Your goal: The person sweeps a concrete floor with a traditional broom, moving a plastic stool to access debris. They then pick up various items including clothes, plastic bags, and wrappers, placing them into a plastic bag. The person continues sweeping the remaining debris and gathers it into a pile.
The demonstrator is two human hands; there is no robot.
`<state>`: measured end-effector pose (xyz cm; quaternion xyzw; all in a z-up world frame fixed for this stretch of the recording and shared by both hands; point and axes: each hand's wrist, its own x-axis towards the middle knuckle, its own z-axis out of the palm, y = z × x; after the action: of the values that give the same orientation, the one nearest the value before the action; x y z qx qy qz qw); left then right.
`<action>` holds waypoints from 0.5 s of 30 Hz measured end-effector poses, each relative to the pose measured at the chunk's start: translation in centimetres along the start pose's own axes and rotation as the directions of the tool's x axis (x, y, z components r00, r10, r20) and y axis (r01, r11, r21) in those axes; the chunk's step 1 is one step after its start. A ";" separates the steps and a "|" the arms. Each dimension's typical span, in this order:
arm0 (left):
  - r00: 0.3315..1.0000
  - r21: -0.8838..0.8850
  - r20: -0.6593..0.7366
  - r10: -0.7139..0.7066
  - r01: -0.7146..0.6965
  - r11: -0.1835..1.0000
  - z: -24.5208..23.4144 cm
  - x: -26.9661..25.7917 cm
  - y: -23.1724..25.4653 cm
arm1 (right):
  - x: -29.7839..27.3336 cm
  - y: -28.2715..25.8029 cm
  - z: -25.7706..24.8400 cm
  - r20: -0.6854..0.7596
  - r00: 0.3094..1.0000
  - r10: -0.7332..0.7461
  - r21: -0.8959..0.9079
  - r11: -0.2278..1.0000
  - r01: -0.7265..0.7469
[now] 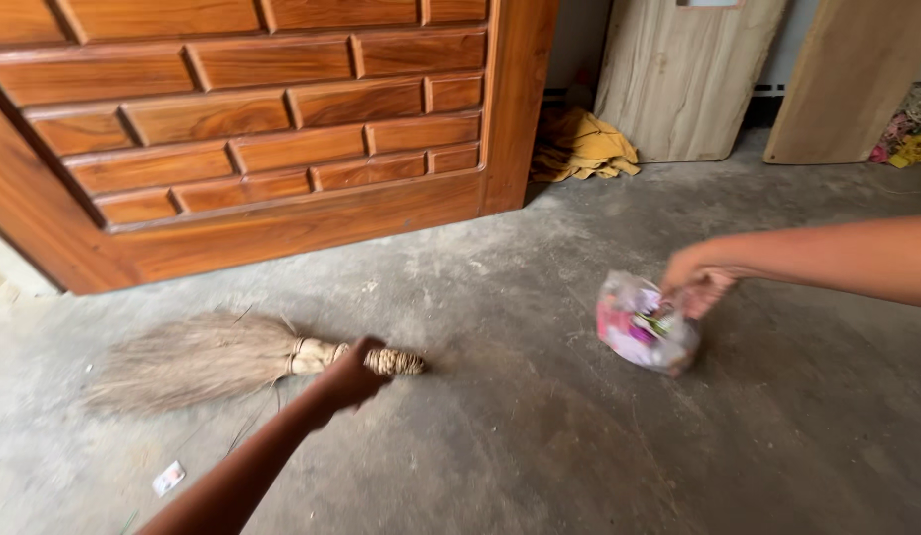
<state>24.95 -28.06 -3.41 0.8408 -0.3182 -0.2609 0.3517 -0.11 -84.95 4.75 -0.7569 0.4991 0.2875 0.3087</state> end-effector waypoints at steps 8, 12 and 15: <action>0.976 0.300 0.006 -0.219 0.207 0.931 -2.2 -0.2 0.4 | -6.8 5.3 -10.7 0.000 0.999 -0.042 0.307 0.951 0.040; 0.891 0.196 0.054 -0.451 0.433 0.880 -1.6 0.9 3.3 | -10.2 7.2 -11.3 -0.137 0.976 -0.169 0.553 0.804 0.217; 0.845 0.146 0.071 -0.530 0.517 0.843 -1.1 2.3 4.1 | -10.3 9.8 -6.4 -0.297 0.896 -0.330 0.676 0.590 0.441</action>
<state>25.77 -31.44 -0.11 0.9000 -0.1103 -0.3726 0.1974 -11.88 -86.88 14.82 -0.6783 0.4156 -0.0627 0.6027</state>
